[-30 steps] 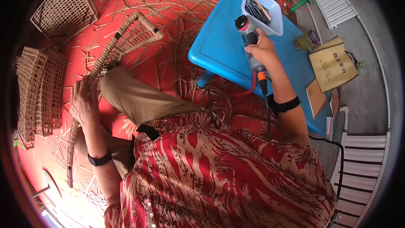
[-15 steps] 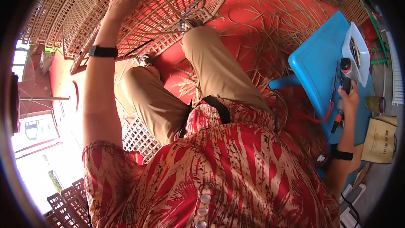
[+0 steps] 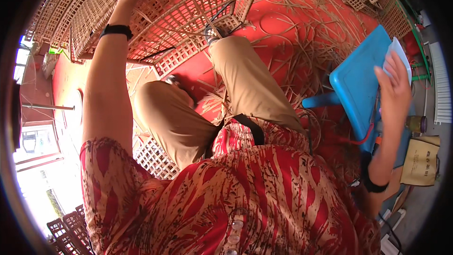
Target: Weaving rattan furniture frames using strips and securing them with a pneumatic stapler.
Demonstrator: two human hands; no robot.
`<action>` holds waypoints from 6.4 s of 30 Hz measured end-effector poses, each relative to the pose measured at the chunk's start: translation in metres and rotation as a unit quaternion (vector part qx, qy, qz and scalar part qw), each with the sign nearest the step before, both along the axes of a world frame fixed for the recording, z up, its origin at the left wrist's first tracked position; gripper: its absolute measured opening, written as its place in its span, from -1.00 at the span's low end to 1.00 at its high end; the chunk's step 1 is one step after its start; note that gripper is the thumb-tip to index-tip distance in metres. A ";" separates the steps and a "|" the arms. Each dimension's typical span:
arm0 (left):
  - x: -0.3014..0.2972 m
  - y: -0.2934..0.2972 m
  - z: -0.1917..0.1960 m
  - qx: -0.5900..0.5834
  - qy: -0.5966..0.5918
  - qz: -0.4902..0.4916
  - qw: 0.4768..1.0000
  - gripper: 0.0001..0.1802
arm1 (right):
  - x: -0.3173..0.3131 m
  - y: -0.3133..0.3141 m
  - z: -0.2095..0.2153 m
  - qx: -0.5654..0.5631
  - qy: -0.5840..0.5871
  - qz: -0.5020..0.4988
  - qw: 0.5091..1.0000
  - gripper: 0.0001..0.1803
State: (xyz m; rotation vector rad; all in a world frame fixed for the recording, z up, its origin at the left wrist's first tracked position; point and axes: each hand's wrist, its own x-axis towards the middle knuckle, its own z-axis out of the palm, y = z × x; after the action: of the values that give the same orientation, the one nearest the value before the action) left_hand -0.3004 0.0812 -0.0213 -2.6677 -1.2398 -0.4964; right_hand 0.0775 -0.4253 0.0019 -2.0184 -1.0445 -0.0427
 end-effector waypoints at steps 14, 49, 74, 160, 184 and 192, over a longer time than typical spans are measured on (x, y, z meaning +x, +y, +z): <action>-0.003 0.267 -0.065 -0.098 -0.060 -0.039 0.993 -0.08 | -0.253 0.579 -0.226 -0.139 0.116 0.471 0.863 -0.14; 0.037 0.258 -0.129 -0.073 -0.069 0.051 0.994 -0.42 | -0.175 0.718 -0.539 -0.091 0.187 0.231 0.951 -0.61; 0.021 0.255 -0.110 -0.026 0.011 0.075 0.997 -0.25 | -0.097 0.681 -0.264 0.473 -0.069 0.159 0.864 -0.88; -0.012 0.244 -0.161 0.033 -0.016 0.129 0.991 -0.45 | -0.141 0.745 -0.521 -0.128 -0.156 0.239 0.950 -0.59; -0.022 0.263 -0.187 0.057 -0.011 0.099 0.993 -0.45 | -0.203 0.762 -0.594 -0.209 -0.288 0.353 0.865 -0.67; -0.027 0.259 -0.185 0.048 -0.014 0.107 0.993 -0.50 | -0.201 0.771 -0.590 -0.278 -0.307 0.387 0.824 -0.75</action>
State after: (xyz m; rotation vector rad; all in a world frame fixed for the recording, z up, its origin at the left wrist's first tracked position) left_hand -0.3272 0.3400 -0.2064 -2.4211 -1.4496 -0.5484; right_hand -0.1232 0.3456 -0.5882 -1.9283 -2.4758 0.0551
